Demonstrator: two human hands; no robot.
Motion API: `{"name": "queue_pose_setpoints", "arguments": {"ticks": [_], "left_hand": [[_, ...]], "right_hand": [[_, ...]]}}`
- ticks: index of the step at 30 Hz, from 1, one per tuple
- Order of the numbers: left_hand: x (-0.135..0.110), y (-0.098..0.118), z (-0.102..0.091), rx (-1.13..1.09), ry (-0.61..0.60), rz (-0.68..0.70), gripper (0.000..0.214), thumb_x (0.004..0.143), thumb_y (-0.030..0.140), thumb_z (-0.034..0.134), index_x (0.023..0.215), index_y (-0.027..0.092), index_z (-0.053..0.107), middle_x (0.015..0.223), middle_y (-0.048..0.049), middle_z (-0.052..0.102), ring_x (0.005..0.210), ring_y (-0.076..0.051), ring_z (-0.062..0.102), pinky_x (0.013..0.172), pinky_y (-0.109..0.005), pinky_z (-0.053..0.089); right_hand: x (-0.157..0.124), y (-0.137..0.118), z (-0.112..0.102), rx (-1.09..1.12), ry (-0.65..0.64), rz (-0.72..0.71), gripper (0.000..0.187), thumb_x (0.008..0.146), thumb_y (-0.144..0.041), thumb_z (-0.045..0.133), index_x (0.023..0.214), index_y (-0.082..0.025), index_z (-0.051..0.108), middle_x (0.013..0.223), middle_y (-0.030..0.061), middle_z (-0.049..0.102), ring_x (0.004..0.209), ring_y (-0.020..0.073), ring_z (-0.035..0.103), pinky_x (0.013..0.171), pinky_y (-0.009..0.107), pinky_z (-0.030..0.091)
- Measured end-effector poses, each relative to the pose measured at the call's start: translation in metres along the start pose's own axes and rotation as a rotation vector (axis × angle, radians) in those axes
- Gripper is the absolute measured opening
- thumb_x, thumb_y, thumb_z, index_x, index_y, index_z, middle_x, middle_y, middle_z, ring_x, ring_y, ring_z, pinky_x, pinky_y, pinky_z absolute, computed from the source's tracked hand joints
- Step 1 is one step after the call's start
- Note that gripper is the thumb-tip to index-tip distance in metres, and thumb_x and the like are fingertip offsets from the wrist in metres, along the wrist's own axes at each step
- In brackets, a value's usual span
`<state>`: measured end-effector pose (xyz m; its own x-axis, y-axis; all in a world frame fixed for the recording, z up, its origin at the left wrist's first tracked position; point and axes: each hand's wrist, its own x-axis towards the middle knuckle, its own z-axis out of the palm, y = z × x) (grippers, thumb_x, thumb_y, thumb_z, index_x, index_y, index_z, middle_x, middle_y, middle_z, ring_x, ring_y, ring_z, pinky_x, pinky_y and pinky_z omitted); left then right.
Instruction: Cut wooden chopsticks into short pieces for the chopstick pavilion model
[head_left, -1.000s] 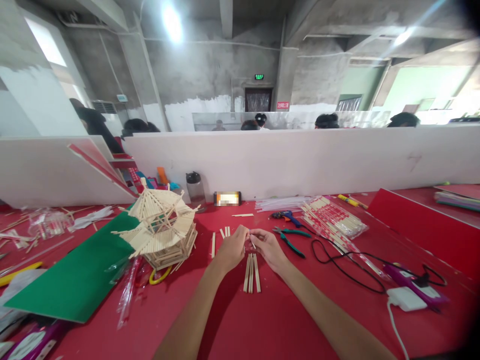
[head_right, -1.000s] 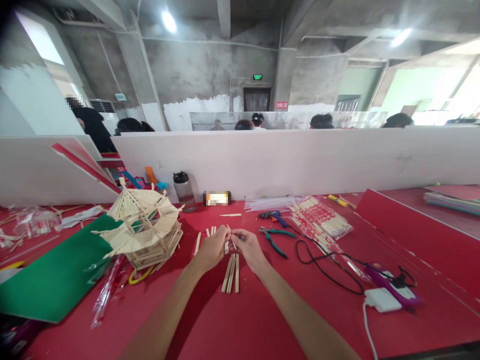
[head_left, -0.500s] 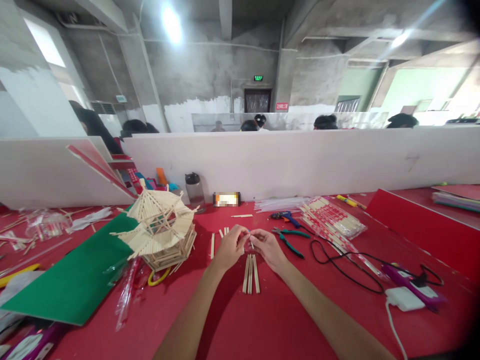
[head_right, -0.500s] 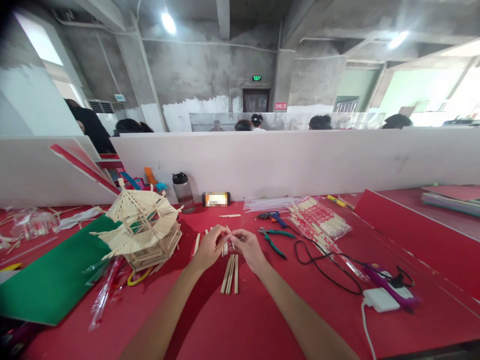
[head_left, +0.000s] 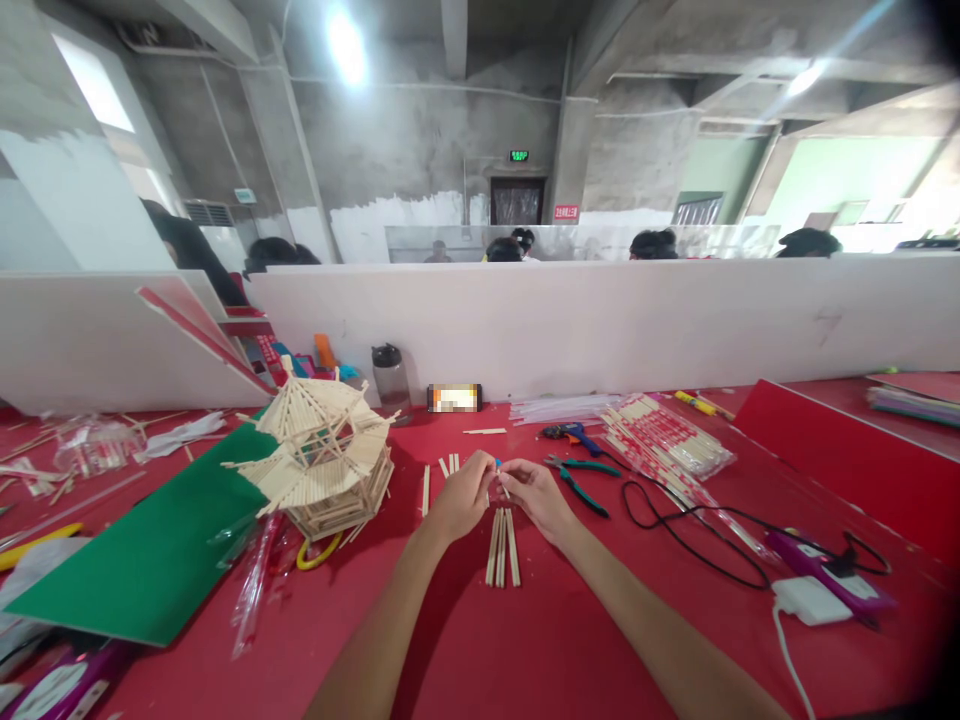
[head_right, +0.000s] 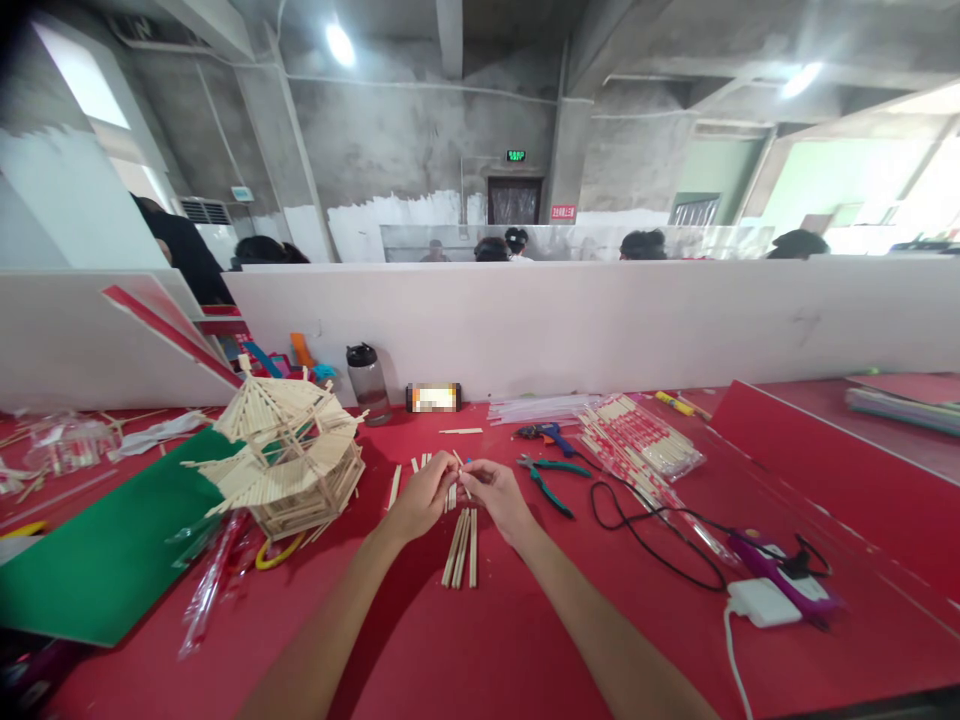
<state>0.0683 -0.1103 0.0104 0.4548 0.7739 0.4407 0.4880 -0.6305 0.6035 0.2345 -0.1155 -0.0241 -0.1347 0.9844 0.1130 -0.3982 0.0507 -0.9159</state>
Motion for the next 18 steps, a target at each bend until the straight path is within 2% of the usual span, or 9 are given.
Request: {"name": "queue_pose_setpoints", "arguments": {"ticks": [5,8,15,18], "left_hand": [[0.003,0.005,-0.002,-0.107,0.059,-0.023,0.02,0.097,0.034,0.038,0.094,0.021,0.052,0.088,-0.0016,0.059,0.077,-0.015,0.054,0.073,-0.027,0.04],[0.006,0.004,-0.003,-0.202,0.05,-0.05,0.02,0.095,0.036,0.042,0.092,0.02,0.054,0.087,-0.0011,0.059,0.077,-0.015,0.054,0.075,-0.027,0.041],[0.007,-0.01,-0.004,-0.535,-0.186,-0.18,0.028,0.091,0.046,0.048,0.082,0.019,0.048,0.067,0.0048,0.046,0.058,-0.01,0.043,0.057,-0.023,0.036],[0.006,-0.01,-0.004,-0.576,-0.263,-0.187,0.032,0.092,0.049,0.045,0.081,0.019,0.045,0.064,0.0054,0.045,0.056,-0.01,0.043,0.056,-0.023,0.037]], "right_hand": [[0.005,0.004,-0.005,-0.133,0.027,-0.116,0.027,0.071,-0.038,0.078,0.087,-0.018,0.072,0.077,0.0013,0.069,0.063,0.0116,0.059,0.064,0.025,0.051],[0.006,0.003,-0.007,-0.154,0.025,-0.146,0.026,0.07,-0.037,0.079,0.086,-0.019,0.07,0.077,0.0007,0.069,0.064,0.0118,0.059,0.062,0.024,0.049],[0.004,-0.002,-0.005,-0.182,-0.076,-0.14,0.027,0.07,-0.036,0.08,0.086,-0.02,0.066,0.077,0.0,0.07,0.065,0.013,0.063,0.063,0.025,0.051],[0.003,-0.003,-0.006,-0.191,-0.105,-0.139,0.027,0.07,-0.036,0.08,0.087,-0.019,0.065,0.079,0.0007,0.071,0.069,0.0136,0.065,0.065,0.024,0.051]]}}
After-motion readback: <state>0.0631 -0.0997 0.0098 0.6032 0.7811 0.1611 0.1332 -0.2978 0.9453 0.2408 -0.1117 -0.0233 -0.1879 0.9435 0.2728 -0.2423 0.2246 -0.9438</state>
